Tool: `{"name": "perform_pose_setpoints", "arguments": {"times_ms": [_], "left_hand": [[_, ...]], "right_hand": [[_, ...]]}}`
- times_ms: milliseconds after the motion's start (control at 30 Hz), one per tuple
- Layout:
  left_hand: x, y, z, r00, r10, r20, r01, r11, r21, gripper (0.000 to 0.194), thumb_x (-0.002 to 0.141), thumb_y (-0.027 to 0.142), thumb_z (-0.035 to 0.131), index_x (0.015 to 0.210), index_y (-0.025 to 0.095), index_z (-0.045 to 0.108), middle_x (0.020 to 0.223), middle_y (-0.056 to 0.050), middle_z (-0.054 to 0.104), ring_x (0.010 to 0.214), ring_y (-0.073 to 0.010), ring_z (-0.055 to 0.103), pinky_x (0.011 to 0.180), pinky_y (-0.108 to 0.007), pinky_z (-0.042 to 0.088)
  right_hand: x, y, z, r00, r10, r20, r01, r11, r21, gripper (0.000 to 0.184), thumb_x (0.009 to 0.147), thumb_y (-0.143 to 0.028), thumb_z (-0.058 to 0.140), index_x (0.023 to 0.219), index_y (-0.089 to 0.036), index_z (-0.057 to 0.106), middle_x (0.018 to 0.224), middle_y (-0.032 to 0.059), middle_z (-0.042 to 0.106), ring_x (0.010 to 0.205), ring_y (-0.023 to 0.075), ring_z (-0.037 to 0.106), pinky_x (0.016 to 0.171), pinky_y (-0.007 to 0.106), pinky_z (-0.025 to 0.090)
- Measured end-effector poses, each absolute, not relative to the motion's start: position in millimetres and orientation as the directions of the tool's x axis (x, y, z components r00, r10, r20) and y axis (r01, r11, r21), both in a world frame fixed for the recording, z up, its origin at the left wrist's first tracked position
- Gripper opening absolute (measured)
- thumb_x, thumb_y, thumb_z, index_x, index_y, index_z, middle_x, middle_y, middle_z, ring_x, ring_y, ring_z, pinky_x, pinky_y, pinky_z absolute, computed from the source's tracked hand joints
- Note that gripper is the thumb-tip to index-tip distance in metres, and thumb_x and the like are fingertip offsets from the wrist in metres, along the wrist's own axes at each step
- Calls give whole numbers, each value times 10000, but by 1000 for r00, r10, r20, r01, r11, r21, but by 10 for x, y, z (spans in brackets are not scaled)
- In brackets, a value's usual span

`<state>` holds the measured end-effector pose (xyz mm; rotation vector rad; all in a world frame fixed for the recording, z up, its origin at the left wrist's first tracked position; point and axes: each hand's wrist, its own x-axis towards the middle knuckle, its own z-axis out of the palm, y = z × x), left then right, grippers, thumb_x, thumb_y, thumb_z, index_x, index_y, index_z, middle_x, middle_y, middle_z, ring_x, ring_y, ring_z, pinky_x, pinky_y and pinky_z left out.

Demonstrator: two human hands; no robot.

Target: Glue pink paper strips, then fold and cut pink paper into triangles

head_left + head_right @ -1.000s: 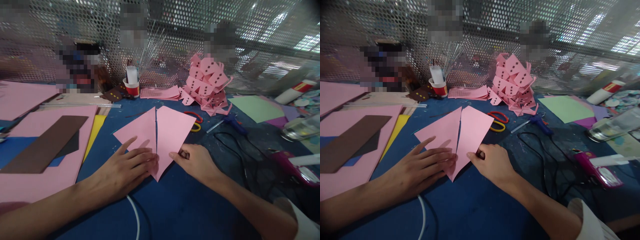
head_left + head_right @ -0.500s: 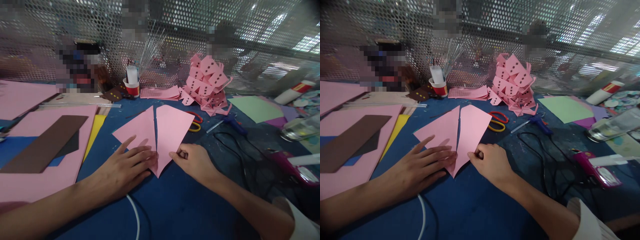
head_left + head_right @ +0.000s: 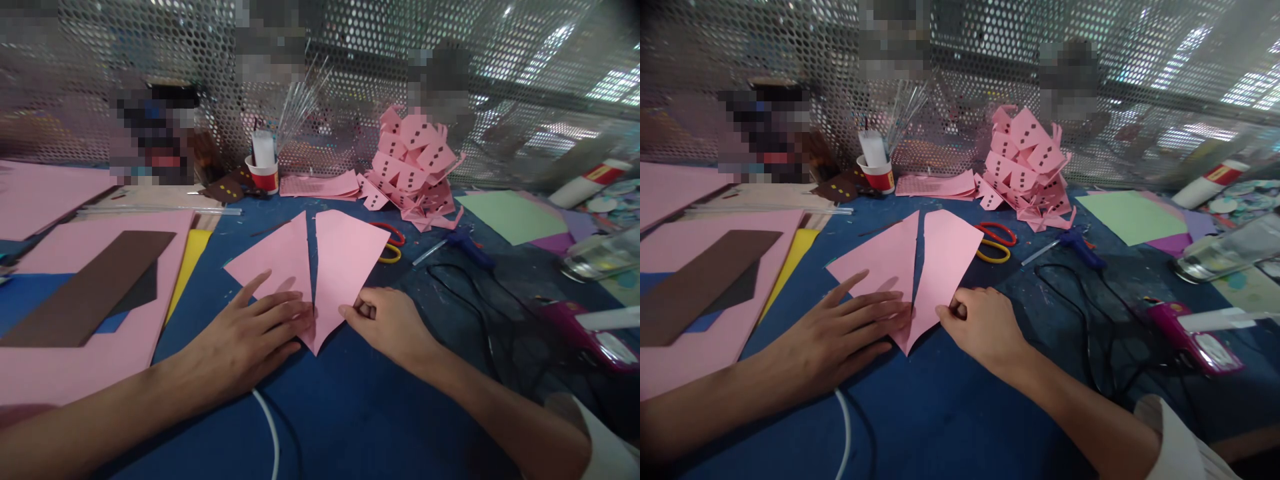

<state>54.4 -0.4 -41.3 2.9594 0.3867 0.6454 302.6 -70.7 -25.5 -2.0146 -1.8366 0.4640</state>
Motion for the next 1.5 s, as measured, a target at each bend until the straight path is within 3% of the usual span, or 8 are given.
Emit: {"name": "perform_pose_setpoints", "arguments": {"times_ms": [300, 500, 700, 1500], "left_hand": [[539, -5, -403, 883, 233, 407, 215, -973, 88, 328, 983, 235, 596, 1308, 233, 641, 1328, -47, 699, 1302, -249, 592, 1265, -556, 184], [528, 32, -450, 894, 162, 417, 163, -986, 35, 369, 970, 206, 606, 1338, 204, 626, 1363, -43, 678, 1351, -237, 544, 1279, -470, 182], [538, 1, -436, 890, 211, 403, 184, -977, 104, 377, 980, 182, 586, 1354, 226, 618, 1258, -37, 730, 1212, -195, 645, 1273, -474, 202], [535, -9, -434, 883, 226, 411, 195, -974, 116, 318, 993, 204, 582, 1305, 208, 640, 1268, -34, 724, 1213, -190, 642, 1271, -483, 179]], "right_hand": [[3026, -705, -257, 95, 995, 16, 861, -74, -504, 326, 880, -361, 676, 606, -203, 596, 556, -35, 588, 529, 114, 472, 569, 271, 289], [3024, -699, -241, 88, 996, -7, 843, -78, -532, 296, 891, -400, 674, 660, -216, 648, 570, -45, 609, 528, 108, 478, 552, 266, 275], [3013, -701, -250, 97, 995, -4, 854, -86, -513, 251, 871, -346, 681, 657, -218, 657, 598, -42, 642, 555, 114, 514, 566, 265, 296], [3026, -717, -308, 70, 997, 34, 860, -43, -509, 269, 853, -310, 681, 618, -210, 599, 570, -54, 606, 543, 108, 484, 674, 297, 325]]}}
